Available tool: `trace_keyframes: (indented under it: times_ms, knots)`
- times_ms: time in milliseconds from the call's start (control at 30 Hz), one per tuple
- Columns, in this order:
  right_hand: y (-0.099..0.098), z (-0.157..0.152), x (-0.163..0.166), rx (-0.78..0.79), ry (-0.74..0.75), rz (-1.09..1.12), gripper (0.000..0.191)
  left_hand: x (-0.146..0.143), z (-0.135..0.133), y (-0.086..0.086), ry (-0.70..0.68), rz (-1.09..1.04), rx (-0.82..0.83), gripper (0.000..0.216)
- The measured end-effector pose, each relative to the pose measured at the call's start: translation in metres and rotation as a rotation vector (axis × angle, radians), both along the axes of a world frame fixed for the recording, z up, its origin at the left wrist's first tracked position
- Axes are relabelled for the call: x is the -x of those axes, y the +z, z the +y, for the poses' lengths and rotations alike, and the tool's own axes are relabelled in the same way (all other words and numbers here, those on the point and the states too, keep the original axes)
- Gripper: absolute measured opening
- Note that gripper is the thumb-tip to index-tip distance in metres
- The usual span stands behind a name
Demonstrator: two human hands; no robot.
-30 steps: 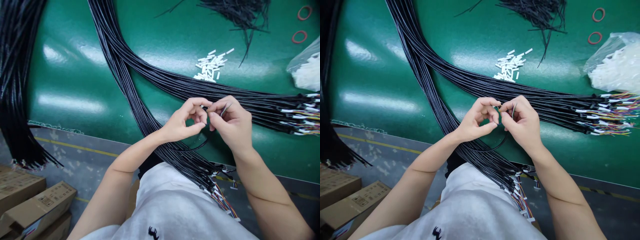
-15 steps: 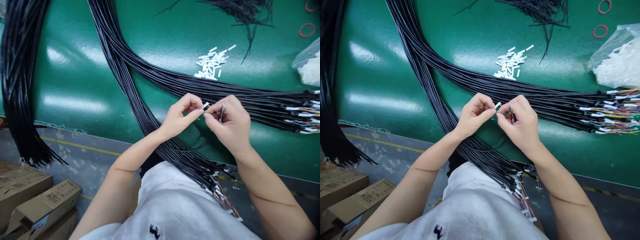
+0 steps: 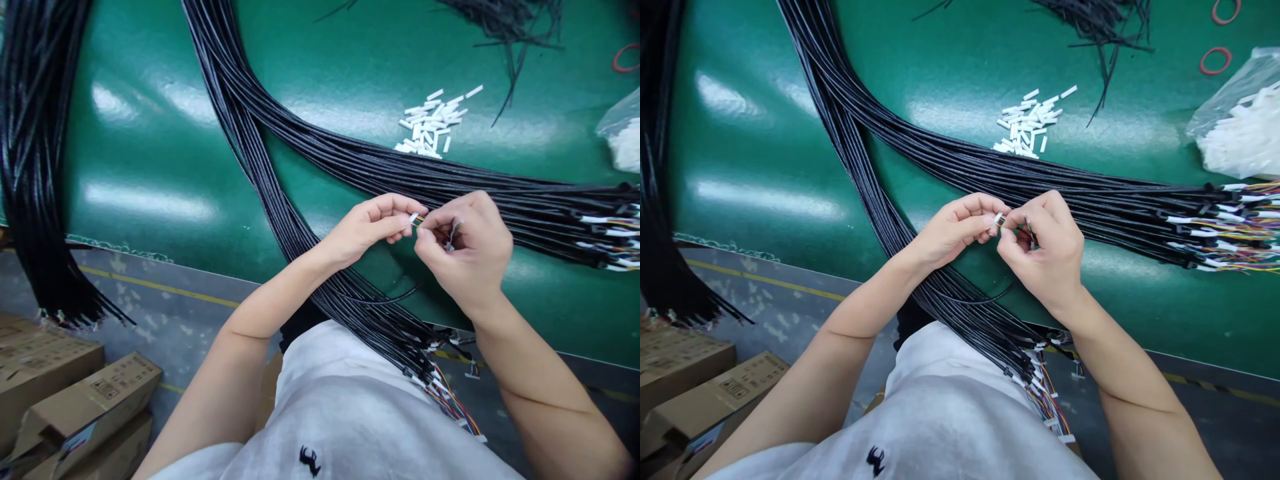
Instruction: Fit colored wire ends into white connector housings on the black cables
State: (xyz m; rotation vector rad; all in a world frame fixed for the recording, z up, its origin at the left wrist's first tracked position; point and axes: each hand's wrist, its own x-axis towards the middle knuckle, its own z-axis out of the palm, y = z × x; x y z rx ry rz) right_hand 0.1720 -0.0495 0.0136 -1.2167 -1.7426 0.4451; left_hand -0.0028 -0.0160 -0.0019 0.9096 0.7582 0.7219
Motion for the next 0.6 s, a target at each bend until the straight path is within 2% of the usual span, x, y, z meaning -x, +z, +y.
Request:
trace_keyframes:
  times_ms: [167, 433, 600]
  knots:
    - [-0.0029, -0.0018, 0.0021, -0.084, -0.067, -0.095, 0.021, -0.0008, 0.0011, -0.0003, -0.003, -0.053, 0.037, 0.029]
    - [-0.0029, -0.0041, 0.0027, -0.039, -0.139, -0.158, 0.018, -0.0005, 0.0018, -0.0044, -0.014, -0.051, -0.012, 0.028]
    - [-0.0028, -0.0032, 0.0015, -0.028, -0.121, -0.147, 0.018, 0.0007, 0.0007, -0.0051, -0.006, -0.013, -0.076, 0.034]
